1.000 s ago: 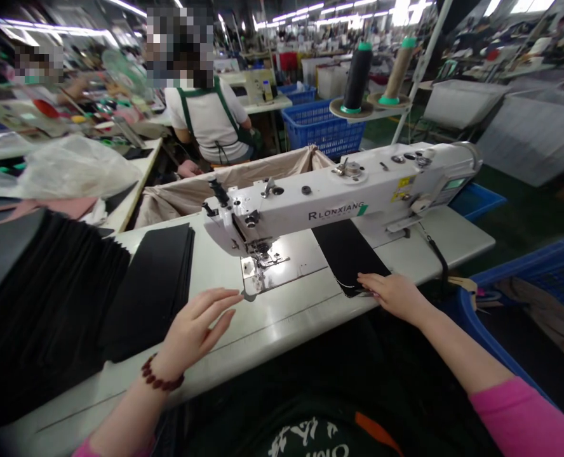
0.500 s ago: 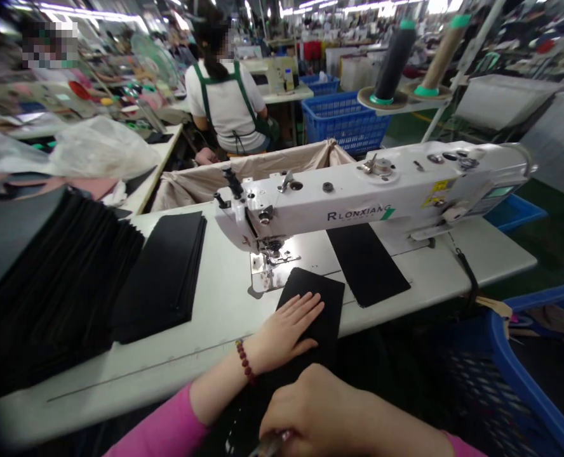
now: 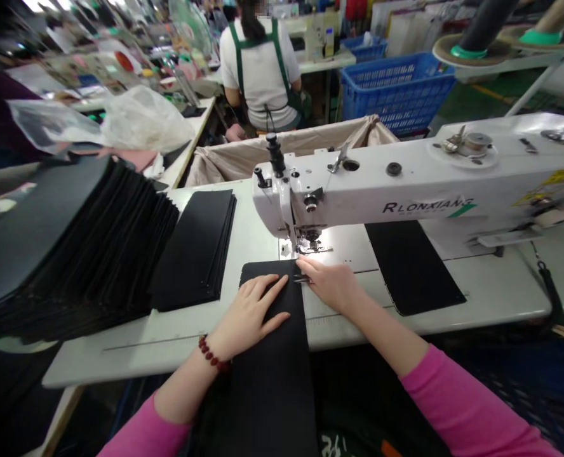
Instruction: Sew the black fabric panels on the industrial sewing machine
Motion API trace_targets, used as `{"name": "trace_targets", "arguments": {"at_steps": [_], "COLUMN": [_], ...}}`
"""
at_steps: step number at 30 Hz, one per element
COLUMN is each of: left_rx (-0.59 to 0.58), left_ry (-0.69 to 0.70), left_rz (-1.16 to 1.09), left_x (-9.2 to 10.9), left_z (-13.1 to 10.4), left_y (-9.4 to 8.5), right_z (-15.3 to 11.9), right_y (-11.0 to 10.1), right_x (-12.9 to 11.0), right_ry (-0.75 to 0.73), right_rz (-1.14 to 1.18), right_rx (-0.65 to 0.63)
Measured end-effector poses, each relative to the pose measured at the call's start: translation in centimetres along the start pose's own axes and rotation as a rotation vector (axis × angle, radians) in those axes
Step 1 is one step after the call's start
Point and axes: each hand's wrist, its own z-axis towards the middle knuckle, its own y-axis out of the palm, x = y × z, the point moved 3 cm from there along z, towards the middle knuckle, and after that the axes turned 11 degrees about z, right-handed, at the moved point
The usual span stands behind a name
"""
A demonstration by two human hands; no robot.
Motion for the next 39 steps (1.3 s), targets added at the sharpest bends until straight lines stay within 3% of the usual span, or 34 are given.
{"name": "trace_targets", "arguments": {"at_steps": [4, 8, 39], "left_rx": [-0.016, 0.004, -0.009], "left_ry": [0.117, 0.058, 0.066], "left_rz": [-0.031, -0.028, -0.120], "left_x": [-1.1, -1.7, -2.3], "left_z": [2.8, 4.1, 4.8], "left_y": [0.3, 0.9, 1.1], "right_z": [-0.7, -0.6, -0.2], "right_y": [0.5, 0.8, 1.1], "right_x": [0.5, 0.6, 0.8], "right_ry": [0.013, -0.005, -0.010], "right_rz": [-0.025, -0.029, -0.004], "right_rx": [0.050, 0.062, 0.037]}}
